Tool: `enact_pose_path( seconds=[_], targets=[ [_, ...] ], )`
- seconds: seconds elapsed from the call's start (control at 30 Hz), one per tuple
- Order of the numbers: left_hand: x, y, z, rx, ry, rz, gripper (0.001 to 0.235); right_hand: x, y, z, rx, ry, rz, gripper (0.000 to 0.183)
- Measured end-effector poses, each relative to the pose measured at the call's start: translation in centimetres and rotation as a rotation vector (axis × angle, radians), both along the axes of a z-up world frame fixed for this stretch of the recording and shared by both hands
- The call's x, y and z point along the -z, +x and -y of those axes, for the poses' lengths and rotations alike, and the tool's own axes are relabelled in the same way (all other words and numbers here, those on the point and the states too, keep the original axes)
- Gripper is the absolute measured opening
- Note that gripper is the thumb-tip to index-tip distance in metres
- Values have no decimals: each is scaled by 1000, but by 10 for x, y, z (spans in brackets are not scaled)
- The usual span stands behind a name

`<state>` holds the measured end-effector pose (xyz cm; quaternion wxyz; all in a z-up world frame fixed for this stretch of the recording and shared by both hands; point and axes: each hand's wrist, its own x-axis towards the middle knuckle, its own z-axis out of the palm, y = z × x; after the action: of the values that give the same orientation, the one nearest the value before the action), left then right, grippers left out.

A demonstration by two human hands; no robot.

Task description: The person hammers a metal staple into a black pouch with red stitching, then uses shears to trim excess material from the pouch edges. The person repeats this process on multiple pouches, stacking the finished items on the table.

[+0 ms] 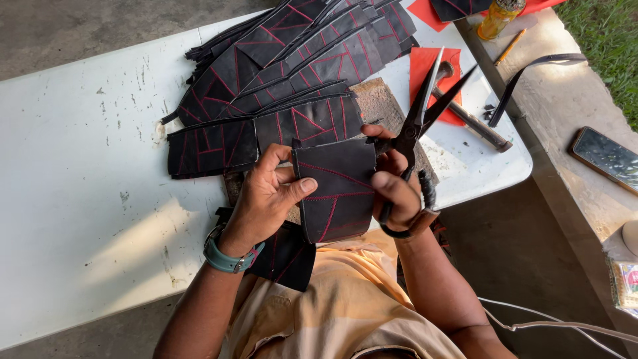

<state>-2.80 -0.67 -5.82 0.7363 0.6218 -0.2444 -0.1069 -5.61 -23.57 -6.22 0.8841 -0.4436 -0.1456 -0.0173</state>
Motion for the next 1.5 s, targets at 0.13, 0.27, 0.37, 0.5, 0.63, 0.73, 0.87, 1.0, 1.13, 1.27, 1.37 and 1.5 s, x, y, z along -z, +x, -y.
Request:
enact_pose_path(
  seconds=[0.13,0.27,0.37,0.5,0.63,0.73,0.87,1.0,1.13,1.27,1.37,1.5],
  targets=[
    [7,5,3,-38,8,-58,37,15,6,-2,115,-66,7,75],
    [5,-14,7,-95,141,-106,43,30,18,3,223,-34,32,71],
    [5,-48,7,-56,226,420,38,35,26,4,238,7,52,70],
    [9,-65,2,-325,666,332,31,40,28,7,208,62,4,71],
    [-22,-51,-43,-478,684,332,43,38,41,41,254,-141,-19,64],
    [-59,-45,-103,-686,579,598,30,43,51,97,591,-647,-178,64],
    [-81,-40,-197,-904,786,31,38,62,58,167,599,-803,-131,76],
    [-34,-5,-254,-909,1239,-97,52,86,53,206,806,-1359,-123,64],
    [26,8,-269,-973,1566,135,82,98,57,219,931,-1562,-134,54],
    [68,21,-216,-797,1180,344,50,103,53,217,901,-1705,-209,43],
    [83,39,-145,-642,926,358,41,97,48,214,870,-1798,-62,47],
    [81,80,-70,-548,886,500,54,89,35,209,869,-1939,58,55]
  ],
)
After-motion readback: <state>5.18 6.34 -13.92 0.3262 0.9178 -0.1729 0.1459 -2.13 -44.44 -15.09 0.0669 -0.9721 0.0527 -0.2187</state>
